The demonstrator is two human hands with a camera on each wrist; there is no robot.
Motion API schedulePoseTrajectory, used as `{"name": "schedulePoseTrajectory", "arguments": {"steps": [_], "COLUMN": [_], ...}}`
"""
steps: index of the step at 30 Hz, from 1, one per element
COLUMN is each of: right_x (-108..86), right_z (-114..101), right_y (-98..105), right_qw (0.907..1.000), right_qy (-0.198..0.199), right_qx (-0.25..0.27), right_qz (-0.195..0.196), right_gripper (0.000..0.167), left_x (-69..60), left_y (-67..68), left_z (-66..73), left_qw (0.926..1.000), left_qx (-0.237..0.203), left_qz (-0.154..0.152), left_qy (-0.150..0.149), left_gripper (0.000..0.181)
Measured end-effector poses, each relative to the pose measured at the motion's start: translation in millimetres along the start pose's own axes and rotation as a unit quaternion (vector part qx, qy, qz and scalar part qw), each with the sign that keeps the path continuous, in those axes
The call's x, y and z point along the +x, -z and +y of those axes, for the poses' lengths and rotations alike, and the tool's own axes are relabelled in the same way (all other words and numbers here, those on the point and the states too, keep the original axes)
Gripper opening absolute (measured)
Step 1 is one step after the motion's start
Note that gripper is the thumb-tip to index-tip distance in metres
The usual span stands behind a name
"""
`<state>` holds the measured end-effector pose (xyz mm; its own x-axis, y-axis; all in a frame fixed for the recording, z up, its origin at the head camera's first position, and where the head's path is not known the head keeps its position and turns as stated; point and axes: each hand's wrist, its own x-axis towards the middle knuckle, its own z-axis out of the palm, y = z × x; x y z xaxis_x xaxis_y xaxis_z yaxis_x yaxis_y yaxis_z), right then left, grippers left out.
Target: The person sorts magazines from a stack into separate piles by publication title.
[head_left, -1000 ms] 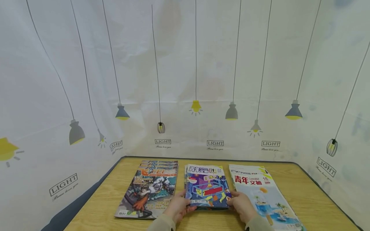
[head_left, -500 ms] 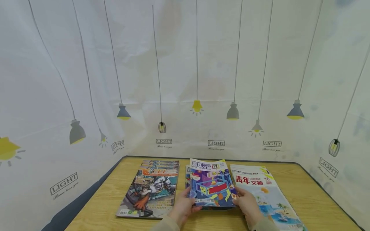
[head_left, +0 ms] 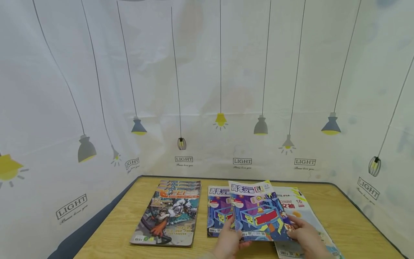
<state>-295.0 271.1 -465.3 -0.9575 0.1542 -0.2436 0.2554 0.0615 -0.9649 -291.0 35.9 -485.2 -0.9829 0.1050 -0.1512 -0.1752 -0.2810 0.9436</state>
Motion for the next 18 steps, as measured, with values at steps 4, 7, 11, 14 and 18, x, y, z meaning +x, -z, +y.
{"name": "schedulePoseTrajectory", "arguments": {"steps": [4, 7, 11, 14, 18], "right_x": [-2.8, -3.6, -5.0, -5.7, -4.3], "right_z": [3, 7, 14, 19, 25], "right_y": [30, 52, 78, 97, 119], "right_qw": [0.9997, 0.9989, 0.9985, 0.9977, 0.996], "right_qy": [-0.015, -0.008, -0.02, -0.041, -0.064], "right_qx": [-0.005, -0.03, -0.029, -0.009, 0.001], "right_qz": [-0.02, -0.034, -0.042, -0.053, -0.062], "right_gripper": [0.072, 0.073, 0.078, 0.079, 0.078], "left_x": [-6.1, -8.6, -10.4, -11.4, -12.0], "left_y": [-22.8, -39.6, -59.2, -72.4, -85.5], "left_z": [-4.7, -8.8, -14.9, -19.7, -25.2], "left_qw": [0.9998, 0.9991, 0.9971, 0.9957, 0.995], "left_qx": [0.009, 0.004, 0.001, 0.01, 0.015], "left_qz": [-0.01, -0.014, -0.013, -0.024, -0.058], "left_qy": [0.016, 0.039, 0.075, 0.089, 0.08], "left_gripper": [0.062, 0.061, 0.059, 0.058, 0.056]}}
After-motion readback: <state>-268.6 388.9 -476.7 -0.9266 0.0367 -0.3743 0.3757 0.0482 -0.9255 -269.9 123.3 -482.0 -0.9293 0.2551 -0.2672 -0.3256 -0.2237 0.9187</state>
